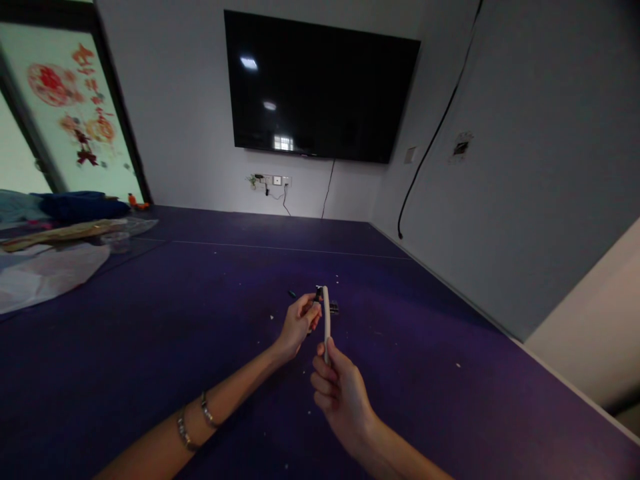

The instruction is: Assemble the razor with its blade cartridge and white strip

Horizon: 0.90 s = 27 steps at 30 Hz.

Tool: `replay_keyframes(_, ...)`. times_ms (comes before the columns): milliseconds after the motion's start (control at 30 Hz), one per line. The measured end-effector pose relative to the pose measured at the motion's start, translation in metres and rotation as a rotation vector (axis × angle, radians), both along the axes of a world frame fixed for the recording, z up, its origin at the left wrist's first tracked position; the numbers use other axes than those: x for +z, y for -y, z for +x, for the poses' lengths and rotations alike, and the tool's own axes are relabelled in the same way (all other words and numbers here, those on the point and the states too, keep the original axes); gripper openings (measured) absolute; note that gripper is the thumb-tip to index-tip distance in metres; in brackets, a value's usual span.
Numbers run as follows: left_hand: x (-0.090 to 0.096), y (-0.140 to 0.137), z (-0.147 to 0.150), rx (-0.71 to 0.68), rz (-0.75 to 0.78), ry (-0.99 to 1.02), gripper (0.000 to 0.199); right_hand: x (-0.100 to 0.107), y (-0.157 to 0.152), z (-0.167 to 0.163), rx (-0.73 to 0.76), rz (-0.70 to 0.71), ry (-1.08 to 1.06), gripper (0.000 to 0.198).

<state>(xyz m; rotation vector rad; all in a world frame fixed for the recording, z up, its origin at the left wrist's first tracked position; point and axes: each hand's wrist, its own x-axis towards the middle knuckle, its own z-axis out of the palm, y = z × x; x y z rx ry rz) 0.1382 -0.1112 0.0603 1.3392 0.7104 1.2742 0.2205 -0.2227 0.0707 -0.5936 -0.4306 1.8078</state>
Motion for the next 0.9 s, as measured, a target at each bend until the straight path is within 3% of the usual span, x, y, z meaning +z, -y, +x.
replay_keyframes(233, 0.003, 0.002, 0.0, -0.014, -0.005, 0.028, 0.03, 0.01, -0.004, 0.006, -0.002, 0.033, -0.005, 0.03)
replay_keyframes(467, 0.002, 0.001, -0.001, 0.011, -0.046, -0.01, 0.03, -0.002, 0.002, 0.002, 0.026, 0.007, -0.001, 0.029)
replay_keyframes(567, 0.003, 0.0, -0.002, 0.002, -0.08, 0.015, 0.028, 0.003, 0.004, 0.004, 0.016, 0.028, 0.051, 0.029)
replay_keyframes(733, 0.007, 0.002, -0.003, -0.058, -0.221, 0.077, 0.026, 0.031, -0.024, 0.021, -0.098, 0.243, 0.216, 0.027)
replay_keyframes(900, 0.009, 0.001, -0.002, -0.071, -0.393, 0.16, 0.016, 0.051, -0.073, 0.056, -0.263, 0.546, 0.711, 0.024)
